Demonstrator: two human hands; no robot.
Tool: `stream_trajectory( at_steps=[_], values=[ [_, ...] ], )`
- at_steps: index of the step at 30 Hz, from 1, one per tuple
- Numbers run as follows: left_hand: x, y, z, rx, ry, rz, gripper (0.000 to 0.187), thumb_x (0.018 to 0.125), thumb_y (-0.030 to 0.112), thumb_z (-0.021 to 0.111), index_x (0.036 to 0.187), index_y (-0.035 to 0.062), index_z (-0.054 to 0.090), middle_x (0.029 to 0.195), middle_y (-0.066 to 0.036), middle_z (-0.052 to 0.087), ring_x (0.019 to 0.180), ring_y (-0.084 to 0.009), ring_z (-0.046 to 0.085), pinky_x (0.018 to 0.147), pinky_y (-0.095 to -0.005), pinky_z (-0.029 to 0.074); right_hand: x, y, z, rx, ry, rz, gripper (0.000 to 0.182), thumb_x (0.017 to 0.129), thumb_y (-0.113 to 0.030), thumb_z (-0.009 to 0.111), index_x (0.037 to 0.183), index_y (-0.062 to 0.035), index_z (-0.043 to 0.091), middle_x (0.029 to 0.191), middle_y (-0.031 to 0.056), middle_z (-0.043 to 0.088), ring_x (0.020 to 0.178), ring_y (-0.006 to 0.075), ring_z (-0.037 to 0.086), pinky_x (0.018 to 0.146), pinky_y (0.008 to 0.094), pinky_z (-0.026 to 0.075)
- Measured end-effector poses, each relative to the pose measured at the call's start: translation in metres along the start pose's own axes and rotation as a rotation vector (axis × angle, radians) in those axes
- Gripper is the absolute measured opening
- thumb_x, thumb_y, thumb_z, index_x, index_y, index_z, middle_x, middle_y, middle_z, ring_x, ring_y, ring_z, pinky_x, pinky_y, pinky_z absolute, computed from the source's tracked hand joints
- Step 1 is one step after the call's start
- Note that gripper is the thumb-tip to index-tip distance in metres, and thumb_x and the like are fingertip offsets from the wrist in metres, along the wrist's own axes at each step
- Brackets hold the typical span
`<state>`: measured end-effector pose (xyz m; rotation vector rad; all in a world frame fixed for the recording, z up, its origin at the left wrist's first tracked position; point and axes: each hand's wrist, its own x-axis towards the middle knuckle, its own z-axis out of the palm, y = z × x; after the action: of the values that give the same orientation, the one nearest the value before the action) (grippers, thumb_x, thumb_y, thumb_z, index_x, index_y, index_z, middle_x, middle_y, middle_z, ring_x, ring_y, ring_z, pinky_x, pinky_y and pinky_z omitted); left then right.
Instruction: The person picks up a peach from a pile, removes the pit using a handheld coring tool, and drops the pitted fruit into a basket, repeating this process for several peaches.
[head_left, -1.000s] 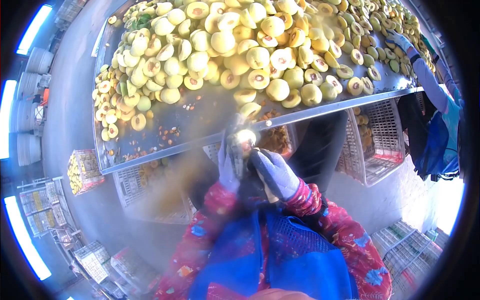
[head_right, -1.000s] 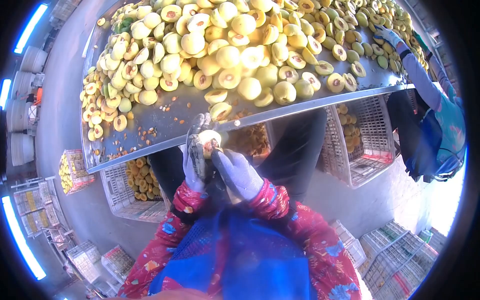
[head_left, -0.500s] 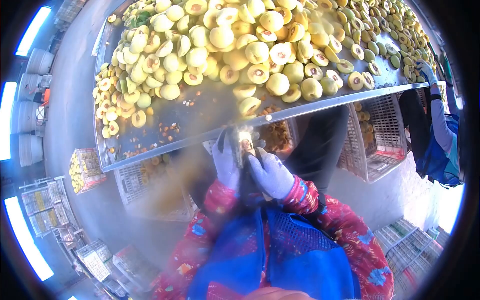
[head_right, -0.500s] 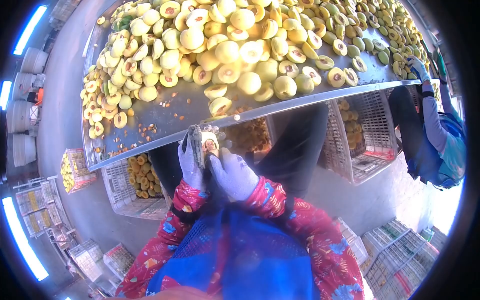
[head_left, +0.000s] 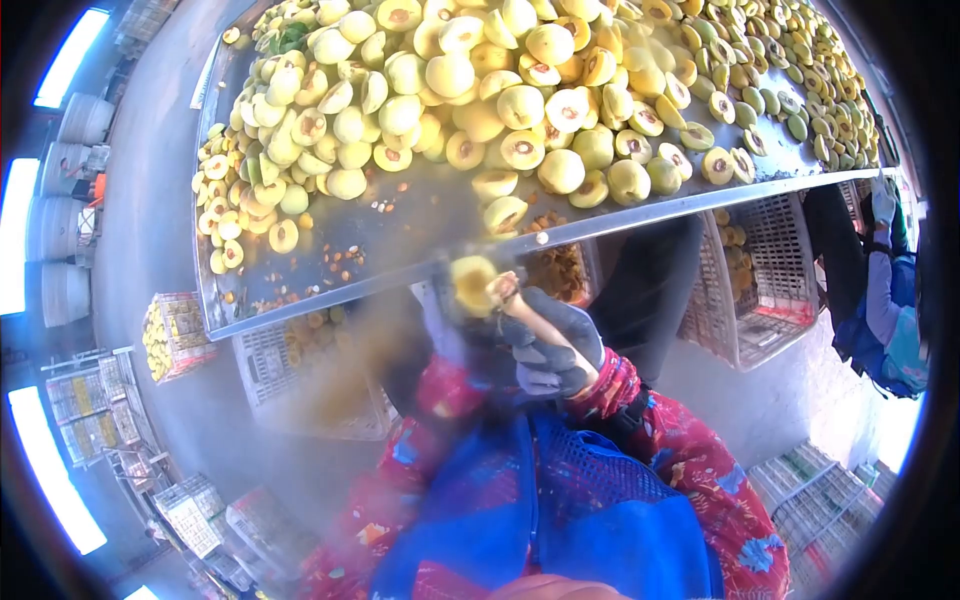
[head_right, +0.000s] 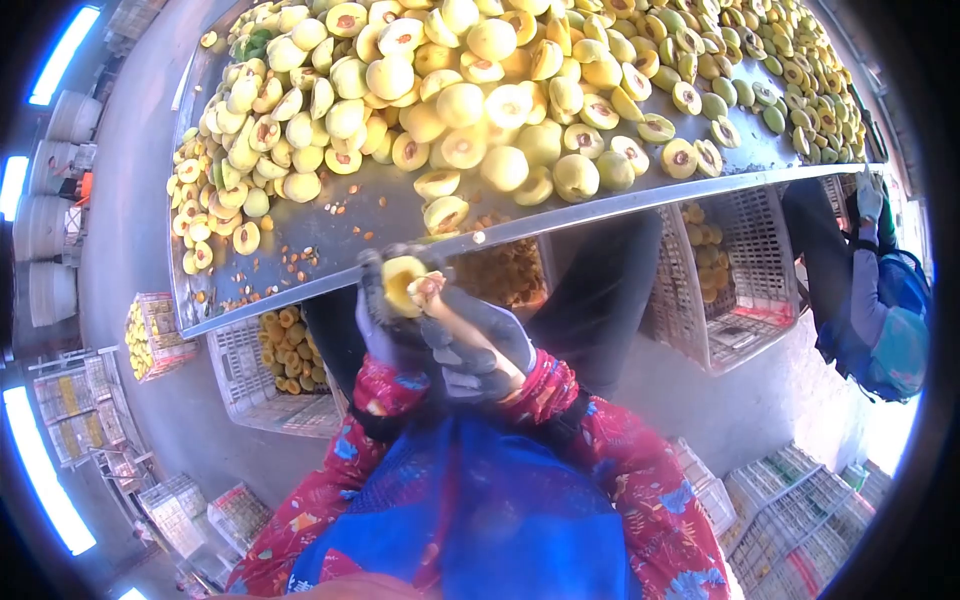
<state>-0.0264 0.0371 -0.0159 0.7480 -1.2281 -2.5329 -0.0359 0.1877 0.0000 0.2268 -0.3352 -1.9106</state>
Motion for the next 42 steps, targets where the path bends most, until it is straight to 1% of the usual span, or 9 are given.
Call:
stream_trajectory(
  at_steps=[1, 4, 7, 9, 14, 19, 27, 33, 42],
  values=[
    [-0.002, 0.015, 0.007, -0.203, 0.062, -0.057, 0.030, 0.098, 0.025, 0.053, 0.108, -0.0020, 0.057, 0.099, -0.012, 0.063, 0.089, -0.0206, 0.062, 0.083, -0.0337, 0.052, -0.003, -0.004, 0.002, -0.011, 0.007, -0.018, 0.040, 0.101, -0.040, 0.038, 0.096, -0.0043, 0.055, 0.048, -0.0001, 0.046, 0.033, 0.0103, 0.039, 0.037, 0.0211, 0.033],
    [-0.002, 0.066, -0.064, 1.481, 0.251, 0.894, 0.031, 0.095, 0.021, 0.055, 0.119, 0.0003, 0.055, 0.110, -0.017, 0.061, 0.091, -0.0263, 0.064, 0.077, -0.0378, 0.054, -0.016, -0.018, -0.010, -0.006, 0.077, 0.010, 0.045, 0.102, -0.044, 0.034, 0.100, -0.0046, 0.056, 0.052, -0.0017, 0.050, 0.036, 0.0101, 0.045, 0.040, 0.0241, 0.037],
    [0.004, 0.116, -0.136, 2.211, 0.654, 0.640, 0.046, 0.092, 0.033, 0.058, 0.126, 0.0020, 0.052, 0.104, -0.015, 0.066, 0.097, -0.0340, 0.063, 0.086, -0.0440, 0.048, -0.016, -0.030, -0.031, -0.120, 0.109, -0.019, 0.044, 0.101, -0.044, 0.037, 0.097, -0.0047, 0.057, 0.052, -0.0005, 0.049, 0.036, 0.0112, 0.043, 0.039, 0.0236, 0.036],
    [0.006, 0.120, -0.049, 1.567, 0.479, 0.216, 0.047, 0.092, 0.036, 0.056, 0.124, 0.0023, 0.055, 0.102, -0.017, 0.067, 0.101, -0.0369, 0.061, 0.091, -0.0456, 0.046, -0.015, -0.032, -0.032, -0.169, 0.172, -0.023, 0.043, 0.101, -0.044, 0.038, 0.096, -0.0046, 0.057, 0.052, 0.0002, 0.049, 0.036, 0.0118, 0.042, 0.038, 0.0235, 0.036],
    [0.093, 0.058, 0.048, 1.851, -0.050, 0.111, 0.058, 0.091, 0.050, 0.049, 0.111, -0.0024, 0.061, 0.108, -0.027, 0.063, 0.103, -0.0427, 0.060, 0.089, -0.0476, 0.046, -0.018, -0.018, -0.007, -0.408, 0.502, -0.184, 0.034, 0.099, -0.039, 0.048, 0.093, -0.0066, 0.057, 0.056, 0.0005, 0.049, 0.042, 0.0098, 0.042, 0.040, 0.0239, 0.033],
    [0.145, -0.006, 0.041, 1.019, -0.402, -0.116, 0.046, 0.081, 0.032, 0.074, 0.108, -0.0035, 0.062, 0.099, -0.013, 0.068, 0.088, -0.0235, 0.066, 0.077, -0.0290, 0.051, -0.034, -0.017, 0.022, -0.860, 0.643, -0.266, 0.034, 0.101, -0.033, 0.043, 0.088, -0.0047, 0.056, 0.061, -0.0003, 0.048, 0.051, 0.0084, 0.046, 0.048, 0.0236, 0.037],
    [0.082, 0.033, -0.007, 0.427, -0.298, -0.233, 0.036, 0.093, 0.018, 0.058, 0.122, -0.0022, 0.054, 0.098, -0.012, 0.066, 0.071, -0.0182, 0.065, 0.059, -0.0282, 0.053, -0.010, -0.025, 0.034, -1.696, 0.692, -0.397, 0.022, 0.098, -0.020, 0.046, 0.107, -0.0006, 0.053, 0.072, 0.0156, 0.060, 0.061, 0.0261, 0.062, 0.055, 0.0370, 0.046],
    [0.048, 0.044, -0.012, 1.271, -0.597, 0.651, 0.036, 0.082, 0.007, 0.062, 0.116, -0.0029, 0.058, 0.106, -0.018, 0.063, 0.099, -0.0287, 0.062, 0.089, -0.0365, 0.049, 0.013, -0.012, 0.028, -2.304, 0.673, -0.759, 0.027, 0.092, -0.021, 0.059, 0.102, 0.0014, 0.047, 0.057, 0.0199, 0.057, 0.051, 0.0393, 0.058, 0.046, 0.0486, 0.043],
    [0.015, 0.024, 0.001, 0.605, -0.212, 0.079, 0.034, 0.100, 0.028, 0.048, 0.110, -0.0014, 0.060, 0.090, -0.006, 0.063, 0.077, -0.0110, 0.057, 0.070, -0.0251, 0.047, 0.016, 0.005, 0.011, -2.352, 0.607, -0.719, 0.021, 0.092, -0.019, 0.057, 0.093, 0.0003, 0.049, 0.060, 0.0209, 0.055, 0.054, 0.0374, 0.058, 0.050, 0.0459, 0.044]
  ],
)
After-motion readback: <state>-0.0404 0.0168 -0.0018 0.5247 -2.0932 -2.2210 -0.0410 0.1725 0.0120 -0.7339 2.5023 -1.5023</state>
